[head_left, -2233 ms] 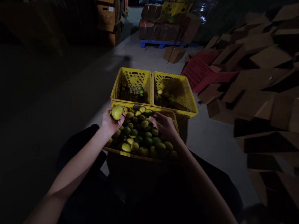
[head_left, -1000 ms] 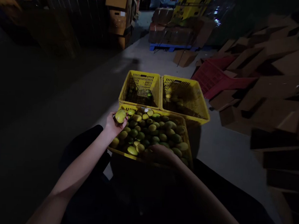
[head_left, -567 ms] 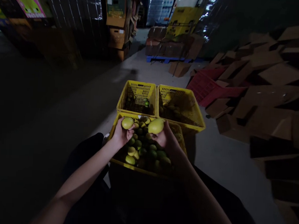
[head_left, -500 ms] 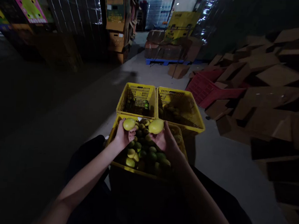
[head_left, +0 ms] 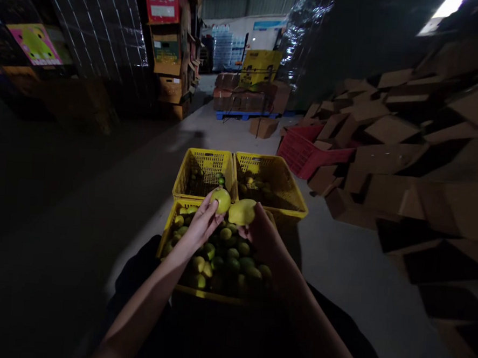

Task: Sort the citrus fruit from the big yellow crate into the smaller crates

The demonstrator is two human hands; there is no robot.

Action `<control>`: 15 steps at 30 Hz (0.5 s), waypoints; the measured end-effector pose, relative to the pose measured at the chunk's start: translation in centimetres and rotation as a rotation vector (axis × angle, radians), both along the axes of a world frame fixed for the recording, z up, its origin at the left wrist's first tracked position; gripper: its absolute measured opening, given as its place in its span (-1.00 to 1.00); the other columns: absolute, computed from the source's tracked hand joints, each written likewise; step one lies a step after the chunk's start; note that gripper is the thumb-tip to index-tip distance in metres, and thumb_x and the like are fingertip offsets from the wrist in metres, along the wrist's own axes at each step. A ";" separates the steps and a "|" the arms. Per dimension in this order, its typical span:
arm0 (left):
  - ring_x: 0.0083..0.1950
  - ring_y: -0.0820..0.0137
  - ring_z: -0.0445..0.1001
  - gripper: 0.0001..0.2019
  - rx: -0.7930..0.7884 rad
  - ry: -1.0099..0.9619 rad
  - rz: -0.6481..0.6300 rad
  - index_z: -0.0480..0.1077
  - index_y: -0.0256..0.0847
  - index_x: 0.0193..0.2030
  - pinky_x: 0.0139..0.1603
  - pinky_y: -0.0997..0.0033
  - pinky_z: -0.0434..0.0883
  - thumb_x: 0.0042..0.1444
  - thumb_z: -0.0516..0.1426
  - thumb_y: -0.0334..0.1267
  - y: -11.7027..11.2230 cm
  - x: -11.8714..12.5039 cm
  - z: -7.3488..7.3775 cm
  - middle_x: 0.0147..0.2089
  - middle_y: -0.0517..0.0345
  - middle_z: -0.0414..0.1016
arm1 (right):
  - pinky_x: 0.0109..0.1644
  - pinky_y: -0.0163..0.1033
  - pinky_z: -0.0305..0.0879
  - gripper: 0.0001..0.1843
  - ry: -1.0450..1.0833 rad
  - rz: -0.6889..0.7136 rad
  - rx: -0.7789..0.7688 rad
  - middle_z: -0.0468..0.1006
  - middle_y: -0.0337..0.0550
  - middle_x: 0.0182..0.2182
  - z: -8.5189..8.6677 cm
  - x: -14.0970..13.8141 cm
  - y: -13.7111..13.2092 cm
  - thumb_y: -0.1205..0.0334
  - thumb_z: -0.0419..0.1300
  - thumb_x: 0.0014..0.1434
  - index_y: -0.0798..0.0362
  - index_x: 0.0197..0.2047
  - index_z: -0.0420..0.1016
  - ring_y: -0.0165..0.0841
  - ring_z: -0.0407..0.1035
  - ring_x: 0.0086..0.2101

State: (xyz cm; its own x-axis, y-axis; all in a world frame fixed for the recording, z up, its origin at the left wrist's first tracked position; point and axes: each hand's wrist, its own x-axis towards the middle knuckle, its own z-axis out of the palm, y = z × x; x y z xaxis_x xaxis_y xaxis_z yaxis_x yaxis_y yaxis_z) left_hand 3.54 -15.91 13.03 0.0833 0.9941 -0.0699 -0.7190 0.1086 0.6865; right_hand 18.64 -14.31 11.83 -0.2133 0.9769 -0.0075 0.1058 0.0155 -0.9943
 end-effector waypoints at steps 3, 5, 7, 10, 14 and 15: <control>-0.27 0.49 0.45 -0.75 0.068 0.131 0.013 0.48 -0.10 -0.20 -0.25 0.59 0.40 -0.05 0.34 -0.35 0.1 0.0 -0.2 -0.18 0.21 0.52 | -0.44 -0.25 0.32 -0.35 0.215 -0.111 -0.034 0.54 -0.13 -0.45 0.4 1.2 -0.4 -0.39 0.07 0.07 0.06 -0.19 0.49 -0.32 0.40 -0.48; -0.24 0.44 0.45 -0.66 0.117 0.210 0.026 0.50 -0.11 -0.18 -0.22 0.56 0.41 -0.14 0.37 -0.39 0.0 -0.2 -0.2 -0.22 0.20 0.53 | -0.38 -0.25 0.38 -0.43 0.314 -0.162 -0.046 0.58 -0.14 -0.36 0.9 1.7 -0.8 -0.30 0.24 -0.02 0.05 -0.19 0.51 -0.29 0.46 -0.39; -0.16 0.37 0.47 -0.60 0.184 0.254 0.031 0.52 -0.11 -0.16 -0.13 0.51 0.42 -0.20 0.39 -0.43 -0.2 -0.4 0.0 -0.20 0.16 0.55 | -0.35 -0.24 0.42 -0.42 0.311 -0.174 -0.040 0.59 -0.13 -0.31 1.4 1.9 -1.1 -0.29 0.29 -0.07 0.04 -0.19 0.52 -0.25 0.48 -0.33; -0.07 0.31 0.46 -0.56 0.252 0.329 0.069 0.54 -0.10 -0.16 -0.02 0.46 0.41 -0.25 0.39 -0.49 -0.5 -1.0 0.6 -0.11 0.13 0.53 | -0.26 -0.21 0.45 -0.44 0.239 -0.169 0.028 0.58 -0.13 -0.28 1.9 1.7 -1.3 -0.23 0.34 -0.11 0.03 -0.19 0.53 -0.23 0.48 -0.27; -0.04 0.32 0.44 -0.53 0.289 0.442 0.149 0.57 -0.11 -0.19 -0.04 0.51 0.38 -0.32 0.40 -0.56 -0.9 -1.7 0.9 -0.06 0.12 0.45 | -0.13 -0.17 0.46 -0.48 0.073 -0.146 0.290 0.50 -0.11 -0.15 1.9 1.7 -1.3 -0.08 0.41 -0.13 -0.01 -0.13 0.54 -0.22 0.46 -0.16; -0.04 0.33 0.43 -0.51 0.305 0.470 0.160 0.58 -0.12 -0.18 -0.04 0.52 0.37 -0.33 0.40 -0.56 -0.9 -1.9 0.8 -0.06 0.12 0.44 | -0.13 -0.16 0.46 -0.47 0.021 -0.146 0.361 0.47 -0.10 -0.12 1.8 1.7 -1.3 -0.06 0.42 -0.13 -0.03 -0.10 0.54 -0.22 0.45 -0.14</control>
State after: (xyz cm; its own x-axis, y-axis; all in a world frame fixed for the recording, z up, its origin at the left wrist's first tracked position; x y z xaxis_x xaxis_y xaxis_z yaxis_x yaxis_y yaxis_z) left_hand 1.65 -16.78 13.86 -0.0404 0.9728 0.2280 -0.3206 -0.2287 0.9192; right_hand 20.34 -15.63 13.63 -0.0678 0.9360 0.3454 0.1121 0.3511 -0.9296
